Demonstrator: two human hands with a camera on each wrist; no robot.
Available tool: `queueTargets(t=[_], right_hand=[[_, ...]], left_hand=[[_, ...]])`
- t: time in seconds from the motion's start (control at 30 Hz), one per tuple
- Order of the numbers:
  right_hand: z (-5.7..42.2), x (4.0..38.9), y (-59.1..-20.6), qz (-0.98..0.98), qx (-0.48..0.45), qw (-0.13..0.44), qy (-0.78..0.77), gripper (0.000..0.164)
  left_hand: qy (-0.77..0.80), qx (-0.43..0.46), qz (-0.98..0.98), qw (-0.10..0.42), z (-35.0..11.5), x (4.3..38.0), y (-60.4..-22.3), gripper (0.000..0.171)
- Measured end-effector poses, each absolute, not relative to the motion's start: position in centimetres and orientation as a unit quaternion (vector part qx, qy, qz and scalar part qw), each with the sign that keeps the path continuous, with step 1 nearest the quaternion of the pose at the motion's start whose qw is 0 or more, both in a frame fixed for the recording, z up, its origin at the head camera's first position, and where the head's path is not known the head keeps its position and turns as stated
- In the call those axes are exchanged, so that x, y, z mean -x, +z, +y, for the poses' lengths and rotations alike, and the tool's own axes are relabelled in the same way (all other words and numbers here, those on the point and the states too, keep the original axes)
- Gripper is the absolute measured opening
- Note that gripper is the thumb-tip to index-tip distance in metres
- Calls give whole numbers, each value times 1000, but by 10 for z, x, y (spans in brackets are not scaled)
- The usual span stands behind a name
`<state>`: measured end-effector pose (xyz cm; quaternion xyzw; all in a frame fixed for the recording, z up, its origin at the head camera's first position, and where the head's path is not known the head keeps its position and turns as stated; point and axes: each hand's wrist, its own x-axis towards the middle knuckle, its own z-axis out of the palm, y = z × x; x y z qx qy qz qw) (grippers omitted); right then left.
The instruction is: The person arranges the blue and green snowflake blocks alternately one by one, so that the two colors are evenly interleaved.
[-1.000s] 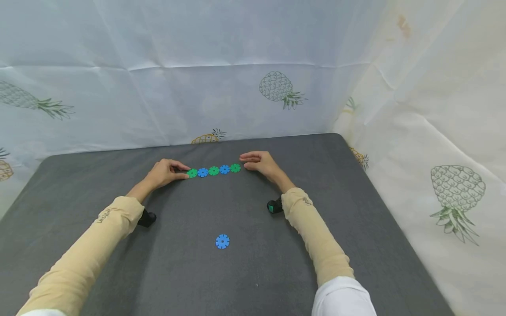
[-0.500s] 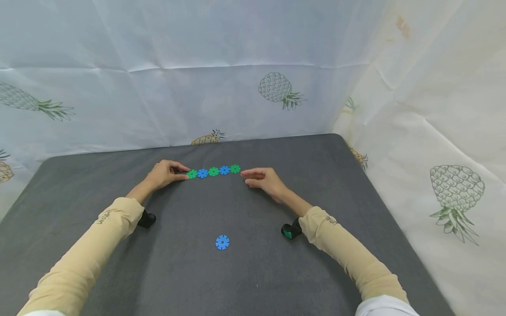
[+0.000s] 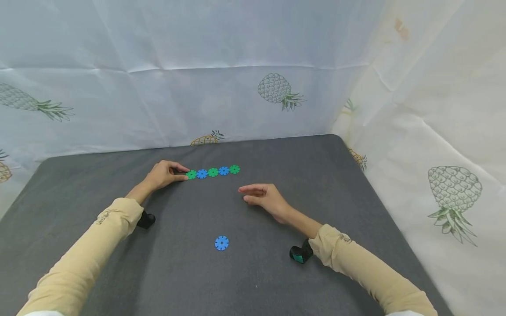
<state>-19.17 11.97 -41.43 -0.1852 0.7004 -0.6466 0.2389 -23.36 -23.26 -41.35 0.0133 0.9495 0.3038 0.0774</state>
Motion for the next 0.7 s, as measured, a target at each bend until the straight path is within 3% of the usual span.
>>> queueTargets(t=[0.7], right_hand=[[116, 151, -416, 676, 180, 281, -657, 35]], left_hand=[[304, -10, 949, 82, -233, 234, -412, 29]])
